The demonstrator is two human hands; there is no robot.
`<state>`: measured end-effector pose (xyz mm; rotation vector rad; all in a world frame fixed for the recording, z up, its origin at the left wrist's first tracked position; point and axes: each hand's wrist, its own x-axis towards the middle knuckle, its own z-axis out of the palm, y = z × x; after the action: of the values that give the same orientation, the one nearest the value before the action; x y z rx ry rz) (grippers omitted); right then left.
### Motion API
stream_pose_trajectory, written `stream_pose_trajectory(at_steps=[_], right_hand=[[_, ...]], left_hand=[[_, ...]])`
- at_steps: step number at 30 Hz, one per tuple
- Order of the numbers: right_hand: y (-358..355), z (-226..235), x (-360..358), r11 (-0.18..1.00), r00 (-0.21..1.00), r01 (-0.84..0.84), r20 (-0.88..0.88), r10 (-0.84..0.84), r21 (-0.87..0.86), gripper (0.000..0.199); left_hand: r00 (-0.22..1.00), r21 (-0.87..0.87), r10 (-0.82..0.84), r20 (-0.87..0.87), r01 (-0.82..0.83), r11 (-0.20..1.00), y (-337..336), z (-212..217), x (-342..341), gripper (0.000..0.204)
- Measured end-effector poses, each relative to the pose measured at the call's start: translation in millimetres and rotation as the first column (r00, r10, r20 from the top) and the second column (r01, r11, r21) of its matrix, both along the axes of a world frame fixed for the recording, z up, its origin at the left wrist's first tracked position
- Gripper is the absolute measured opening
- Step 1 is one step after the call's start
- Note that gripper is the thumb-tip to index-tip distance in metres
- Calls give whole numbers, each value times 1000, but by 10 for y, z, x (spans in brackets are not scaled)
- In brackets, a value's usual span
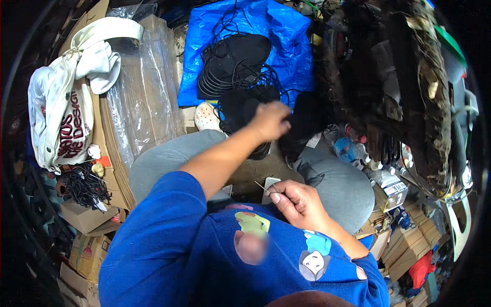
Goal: Sorting and preparing stacks of black shoe insoles using a needle and string.
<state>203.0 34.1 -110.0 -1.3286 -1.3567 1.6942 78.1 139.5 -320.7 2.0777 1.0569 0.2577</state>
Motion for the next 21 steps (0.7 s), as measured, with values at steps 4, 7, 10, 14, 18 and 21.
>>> stream_pose_trajectory(at_steps=[4, 7, 10, 14, 18, 21], right_hand=[[5, 12, -30, 987, 998, 59, -14, -62, -146, 11], [73, -17, -24, 977, 998, 60, -1, -61, -207, 11], [79, -68, -51, 954, 995, 102, 10, -104, -280, 11], [139, -137, -75, 897, 990, 124, -5, -139, -424, 11], [125, -181, -122, 862, 983, 157, -7, -183, -482, 11], [189, -191, -148, 818, 981, 142, -34, -193, -557, 11]], left_hand=[[802, 341, 597, -13, -557, 757, 912, -262, -815, 24], [428, 113, 854, -295, -872, 476, 1419, -535, -1444, 37], [438, 18, 741, -509, -855, 518, 1472, -728, -1790, 64], [526, -274, 690, -497, -850, 450, 1436, -1130, -2137, 86], [548, -221, 542, -638, -804, 552, 1434, -1063, -1868, 97], [492, -177, 492, -718, -813, 554, 1509, -900, -1833, 97]])
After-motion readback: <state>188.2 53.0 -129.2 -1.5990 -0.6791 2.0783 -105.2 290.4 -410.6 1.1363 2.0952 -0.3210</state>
